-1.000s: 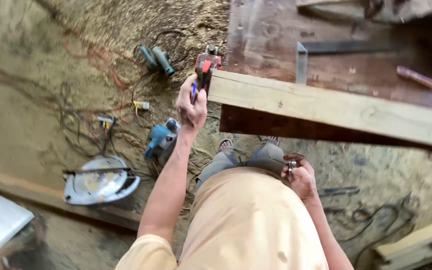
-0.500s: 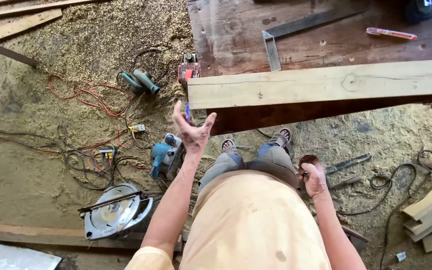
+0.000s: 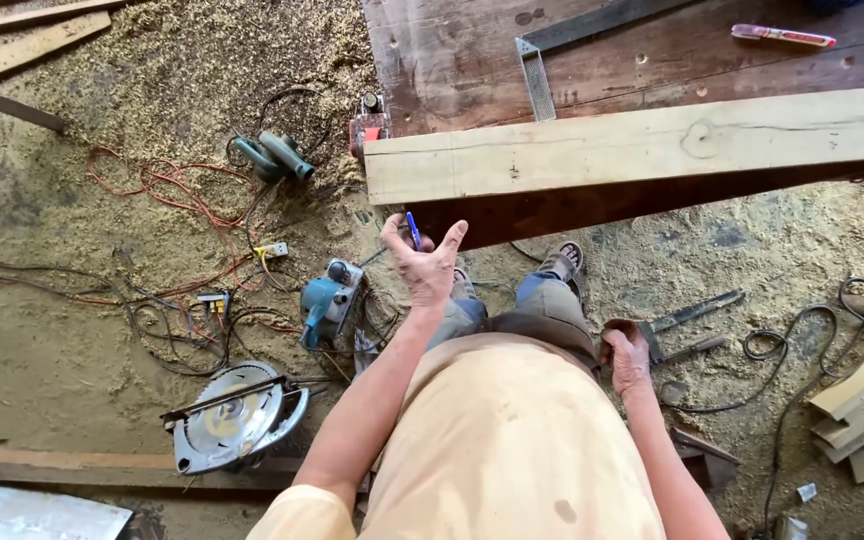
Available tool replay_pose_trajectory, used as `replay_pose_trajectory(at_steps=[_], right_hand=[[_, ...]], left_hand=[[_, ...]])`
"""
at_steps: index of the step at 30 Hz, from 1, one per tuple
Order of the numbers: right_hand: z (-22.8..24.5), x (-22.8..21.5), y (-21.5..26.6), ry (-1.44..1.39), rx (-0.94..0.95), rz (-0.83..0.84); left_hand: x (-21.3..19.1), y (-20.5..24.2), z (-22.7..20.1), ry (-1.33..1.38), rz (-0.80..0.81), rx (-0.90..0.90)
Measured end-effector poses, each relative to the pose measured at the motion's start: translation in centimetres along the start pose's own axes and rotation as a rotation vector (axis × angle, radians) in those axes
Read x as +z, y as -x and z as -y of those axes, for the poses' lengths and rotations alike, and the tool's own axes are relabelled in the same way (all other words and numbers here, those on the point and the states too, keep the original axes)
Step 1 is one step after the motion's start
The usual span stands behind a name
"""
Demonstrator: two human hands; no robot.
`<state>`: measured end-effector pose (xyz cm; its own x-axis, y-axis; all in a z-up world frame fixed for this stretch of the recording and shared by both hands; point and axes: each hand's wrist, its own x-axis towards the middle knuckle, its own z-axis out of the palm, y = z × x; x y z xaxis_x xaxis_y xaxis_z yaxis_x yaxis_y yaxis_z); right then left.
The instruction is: Measuring and marking wooden boards using a square and a pen in a workshop
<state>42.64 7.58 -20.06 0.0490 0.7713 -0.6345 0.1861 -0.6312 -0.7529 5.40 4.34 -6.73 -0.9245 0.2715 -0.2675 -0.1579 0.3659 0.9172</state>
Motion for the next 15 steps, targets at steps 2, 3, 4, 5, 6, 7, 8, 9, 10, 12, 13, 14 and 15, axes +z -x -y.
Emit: replay_pose_trajectory(at_steps=[2, 3, 4, 5, 6, 7, 8, 9, 10, 12, 13, 14, 15], right_hand=[[-0.5, -0.2, -0.1, 0.006, -0.011, 0.0], [-0.7, -0.2, -0.1, 0.011, -0.023, 0.001], [-0.7, -0.3, 0.2, 0.014, -0.02, 0.001], [-0.5, -0.2, 0.2, 0.0, -0.021, -0.005], [-0.3, -0.1, 0.2, -0.013, -0.022, -0.012], [-0.2, 0.0, 0.1, -0.016, -0.024, -0.012], [0.0, 0.1, 0.0, -0.022, -0.02, -0.018], [0.0, -0.2, 0.1, -0.022, -0.011, -0.025], [-0.3, -0.4, 0.3, -0.019, -0.009, -0.025], [-0.5, -0.4, 0.2, -0.011, -0.017, -0.027], [-0.5, -0.5, 0.3, -0.01, -0.015, -0.029], [-0.5, -0.5, 0.4, -0.007, -0.016, -0.028], [-0.6, -0.5, 0.5, -0.002, -0.014, -0.024]], left_hand=[[0.2, 0.2, -0.5, 0.023, 0.005, 0.04], [0.2, 0.3, -0.7, 0.047, 0.008, 0.08], [0.2, 0.5, -0.8, 0.045, 0.008, 0.077], [0.1, 0.6, -0.9, 0.023, 0.006, 0.099], [0.1, 0.7, -1.1, 0.001, 0.004, 0.121], [0.1, 0.5, -0.3, 0.002, 0.005, 0.124], [0.2, 0.4, 0.4, 0.025, 0.048, 0.094], [0.2, 0.7, 1.4, 0.046, 0.09, 0.057], [-0.3, 1.1, 0.9, 0.045, 0.09, 0.054], [-1.0, 1.4, -0.6, 0.092, 0.077, 0.021], [-1.2, 0.8, 0.4, 0.092, 0.079, 0.018], [-1.4, 0.2, 1.5, 0.084, 0.081, 0.037], [-1.8, -0.4, 2.6, 0.074, 0.078, 0.054]])
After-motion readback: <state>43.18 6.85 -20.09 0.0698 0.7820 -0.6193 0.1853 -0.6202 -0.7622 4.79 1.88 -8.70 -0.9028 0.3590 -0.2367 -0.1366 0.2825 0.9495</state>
